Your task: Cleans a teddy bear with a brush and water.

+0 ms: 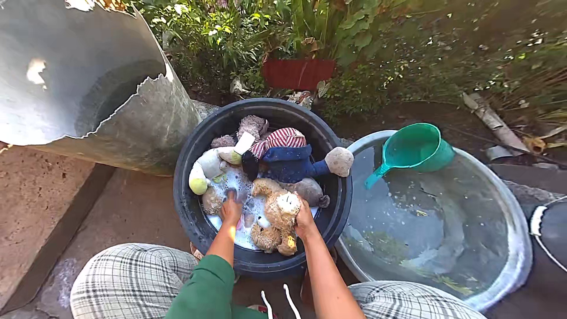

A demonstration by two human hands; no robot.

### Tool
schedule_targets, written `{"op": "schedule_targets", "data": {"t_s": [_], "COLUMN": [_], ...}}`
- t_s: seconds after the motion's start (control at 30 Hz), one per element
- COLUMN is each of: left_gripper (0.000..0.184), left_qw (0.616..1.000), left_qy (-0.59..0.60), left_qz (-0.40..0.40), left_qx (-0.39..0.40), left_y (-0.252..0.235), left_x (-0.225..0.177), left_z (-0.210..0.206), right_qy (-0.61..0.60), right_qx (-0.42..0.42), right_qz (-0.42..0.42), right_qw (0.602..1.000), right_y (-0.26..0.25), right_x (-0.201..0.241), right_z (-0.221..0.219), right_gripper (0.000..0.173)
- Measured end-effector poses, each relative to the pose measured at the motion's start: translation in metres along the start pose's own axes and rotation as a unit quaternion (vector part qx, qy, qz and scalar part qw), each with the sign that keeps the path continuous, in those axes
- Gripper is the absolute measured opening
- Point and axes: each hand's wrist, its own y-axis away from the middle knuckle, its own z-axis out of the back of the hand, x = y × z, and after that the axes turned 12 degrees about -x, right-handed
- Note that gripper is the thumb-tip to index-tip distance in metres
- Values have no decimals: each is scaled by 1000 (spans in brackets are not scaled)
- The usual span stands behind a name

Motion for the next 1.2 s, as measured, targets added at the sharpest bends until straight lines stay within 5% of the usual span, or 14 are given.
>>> {"op": "schedule_targets", "data": {"t_s": [0.13,0.33,0.5,0.7,0.8,0.9,1.03,1.2], "left_gripper": [80,49,39,41,37,41,45,51], "left_qw": [996,921,914,934,945,955,950,962], "left_qy": [70,308,378,285,300,286,289,260], "left_qz": [-49,-236,-125,-216,-132,-54,8,-7], "left_qx": [6,-40,-78,-22,2,-52,-121,-89], "left_y": [32,148,57,146,92,24,1,14], "left_x": [-6,-56,-103,-78,-83,-75,-25,9], "left_z": [46,68,60,56,62,70,72,43], "right_qy": [9,55,144,68,129,148,388,680], "right_qx": [-29,-22,69,-6,87,167,206,192], "right_qz": [5,51,112,105,94,86,88,134], "right_qw": [1000,997,981,992,983,971,894,695], "right_y": [-1,-3,12,3,1,8,-7,-28], "right_x": [1,-2,-3,-2,-11,10,56,56], "right_z": [-5,-12,-5,-7,0,0,-12,-88], "right_gripper": [45,43,39,38,40,31,11,56]}}
